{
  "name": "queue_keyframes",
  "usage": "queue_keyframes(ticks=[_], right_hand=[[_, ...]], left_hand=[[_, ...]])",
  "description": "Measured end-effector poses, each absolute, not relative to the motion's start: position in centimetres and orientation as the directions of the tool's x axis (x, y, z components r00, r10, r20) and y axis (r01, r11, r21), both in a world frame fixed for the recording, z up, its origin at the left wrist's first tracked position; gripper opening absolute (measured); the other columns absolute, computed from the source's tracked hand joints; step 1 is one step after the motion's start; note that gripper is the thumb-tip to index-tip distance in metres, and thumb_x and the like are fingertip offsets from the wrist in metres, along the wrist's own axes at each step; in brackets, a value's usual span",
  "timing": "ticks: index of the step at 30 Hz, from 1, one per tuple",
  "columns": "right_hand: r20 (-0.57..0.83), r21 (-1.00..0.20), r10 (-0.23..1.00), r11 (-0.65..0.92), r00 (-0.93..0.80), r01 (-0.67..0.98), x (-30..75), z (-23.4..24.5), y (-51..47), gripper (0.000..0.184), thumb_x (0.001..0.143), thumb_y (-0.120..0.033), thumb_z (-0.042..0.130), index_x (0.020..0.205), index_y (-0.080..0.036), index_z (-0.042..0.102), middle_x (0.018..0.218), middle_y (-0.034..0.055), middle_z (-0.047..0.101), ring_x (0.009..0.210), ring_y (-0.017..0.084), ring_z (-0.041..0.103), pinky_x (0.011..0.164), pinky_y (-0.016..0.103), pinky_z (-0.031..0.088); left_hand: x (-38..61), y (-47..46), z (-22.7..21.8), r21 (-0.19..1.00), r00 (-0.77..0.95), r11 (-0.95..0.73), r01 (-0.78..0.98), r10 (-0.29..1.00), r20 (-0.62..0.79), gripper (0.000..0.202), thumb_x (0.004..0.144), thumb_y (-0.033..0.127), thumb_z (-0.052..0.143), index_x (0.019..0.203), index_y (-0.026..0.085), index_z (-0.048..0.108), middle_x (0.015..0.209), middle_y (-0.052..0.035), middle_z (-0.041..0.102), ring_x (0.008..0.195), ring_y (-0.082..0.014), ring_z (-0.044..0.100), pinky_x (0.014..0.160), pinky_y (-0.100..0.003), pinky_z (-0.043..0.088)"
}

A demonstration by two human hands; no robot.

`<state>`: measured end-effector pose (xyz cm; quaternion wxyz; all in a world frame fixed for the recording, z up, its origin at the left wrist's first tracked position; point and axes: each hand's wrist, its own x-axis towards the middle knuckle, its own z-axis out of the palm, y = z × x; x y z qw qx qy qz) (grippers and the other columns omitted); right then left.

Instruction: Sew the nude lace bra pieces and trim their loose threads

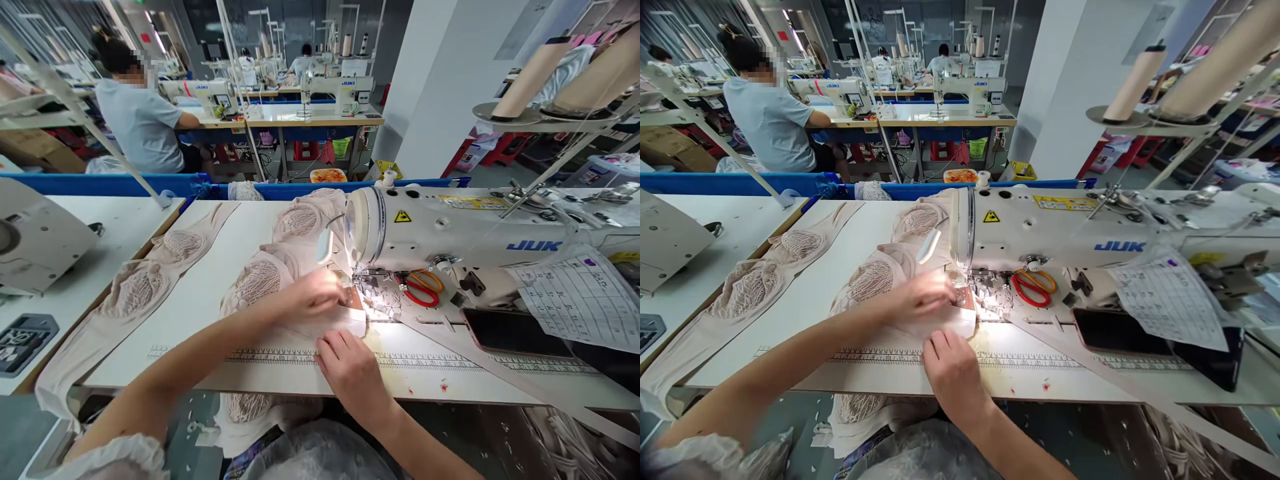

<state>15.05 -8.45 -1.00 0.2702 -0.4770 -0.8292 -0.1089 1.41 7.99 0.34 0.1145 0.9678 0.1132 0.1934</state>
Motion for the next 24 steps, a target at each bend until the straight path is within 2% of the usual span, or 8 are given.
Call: queue_keyframes(ticks=[2, 4, 6, 8, 11, 14, 18, 24], right_hand=[[0.569, 0.019, 0.712, 0.488, -0.411, 0.873, 14.4, -1.4, -8.4, 0.023, 0.087, 0.000, 0.050, 0.077, -0.018, 0.059, 0.072, 0.0043, 0.057, 0.069, 0.020, 0.049, 0.061, 0.033, 0.034], [0.580, 0.088, 0.688, 0.479, -0.435, 0.874, 14.4, -1.4, -8.1, 0.026, 0.086, 0.002, 0.047, 0.074, -0.018, 0.057, 0.070, 0.0046, 0.056, 0.067, 0.020, 0.047, 0.061, 0.033, 0.033], [0.576, 0.117, 0.666, 0.507, -0.474, 0.854, 15.3, -1.1, -7.7, 0.028, 0.089, 0.001, 0.045, 0.072, -0.019, 0.054, 0.067, 0.0036, 0.052, 0.064, 0.019, 0.044, 0.060, 0.033, 0.031], [0.559, 0.116, 0.661, 0.536, -0.501, 0.836, 16.8, -0.8, -7.5, 0.028, 0.092, -0.002, 0.042, 0.074, -0.019, 0.053, 0.067, 0.0023, 0.050, 0.063, 0.018, 0.043, 0.060, 0.034, 0.030], [0.552, 0.086, 0.684, 0.522, -0.477, 0.849, 19.7, -0.7, -7.3, 0.022, 0.096, -0.006, 0.041, 0.086, -0.018, 0.057, 0.071, 0.0018, 0.053, 0.065, 0.018, 0.045, 0.063, 0.033, 0.033], [0.540, 0.055, 0.721, 0.486, -0.435, 0.872, 21.9, -1.0, -7.3, 0.021, 0.095, -0.006, 0.043, 0.104, -0.016, 0.059, 0.084, 0.0057, 0.061, 0.075, 0.019, 0.053, 0.069, 0.033, 0.038], [0.511, -0.057, 0.769, 0.477, -0.385, 0.877, 23.2, -1.3, -7.3, 0.024, 0.092, -0.003, 0.045, 0.102, -0.018, 0.061, 0.093, 0.0071, 0.064, 0.082, 0.020, 0.056, 0.074, 0.033, 0.045], [0.586, -0.127, 0.723, 0.526, -0.365, 0.841, 23.7, -1.8, -7.1, 0.030, 0.092, -0.001, 0.043, 0.110, -0.017, 0.061, 0.106, 0.0090, 0.069, 0.099, 0.021, 0.064, 0.091, 0.038, 0.052]], left_hand=[[-0.8, 5.7, 0.7, 0.299, 0.957, -0.954, -0.023, 0.065, 0.281, 0.032, 0.098, 0.021, 0.042, 0.124, 0.021, 0.061, 0.127, -0.0085, 0.068, 0.122, -0.0201, 0.059, 0.105, -0.037, 0.047], [-2.3, 4.1, 0.9, 0.278, 0.977, -0.960, -0.029, 0.032, 0.212, 0.041, 0.099, 0.026, 0.041, 0.138, 0.019, 0.051, 0.143, -0.0104, 0.057, 0.135, -0.0240, 0.048, 0.112, -0.042, 0.040], [-2.9, 3.0, 0.9, 0.203, 0.982, -0.975, 0.089, 0.121, 0.147, 0.050, 0.098, 0.036, 0.043, 0.144, 0.016, 0.044, 0.151, -0.0128, 0.048, 0.136, -0.0289, 0.046, 0.108, -0.044, 0.041], [-2.6, 2.1, 1.0, 0.118, 0.972, -0.972, 0.202, 0.214, 0.096, 0.059, 0.095, 0.044, 0.049, 0.144, 0.011, 0.043, 0.152, -0.0169, 0.045, 0.126, -0.0322, 0.053, 0.096, -0.043, 0.046], [-0.8, 1.1, 0.8, 0.016, 0.935, -0.938, 0.346, 0.347, 0.070, 0.054, 0.093, 0.036, 0.052, 0.137, 0.006, 0.050, 0.148, -0.0207, 0.048, 0.112, -0.0322, 0.058, 0.082, -0.042, 0.049], [1.3, 0.6, 0.3, 0.000, 0.907, -0.913, 0.407, 0.404, 0.117, 0.047, 0.089, 0.028, 0.054, 0.130, 0.004, 0.053, 0.141, -0.0242, 0.052, 0.120, -0.0345, 0.054, 0.086, -0.043, 0.049], [3.0, 0.9, -0.3, 0.061, 0.889, -0.904, 0.422, 0.426, 0.167, 0.046, 0.087, 0.023, 0.056, 0.129, 0.004, 0.050, 0.131, -0.0252, 0.057, 0.129, -0.0357, 0.049, 0.098, -0.044, 0.047], [3.6, 1.4, -0.5, -0.013, 0.880, -0.886, 0.464, 0.459, 0.121, 0.050, 0.091, 0.022, 0.051, 0.136, 0.001, 0.044, 0.143, -0.0245, 0.051, 0.129, -0.0353, 0.050, 0.094, -0.042, 0.048]])
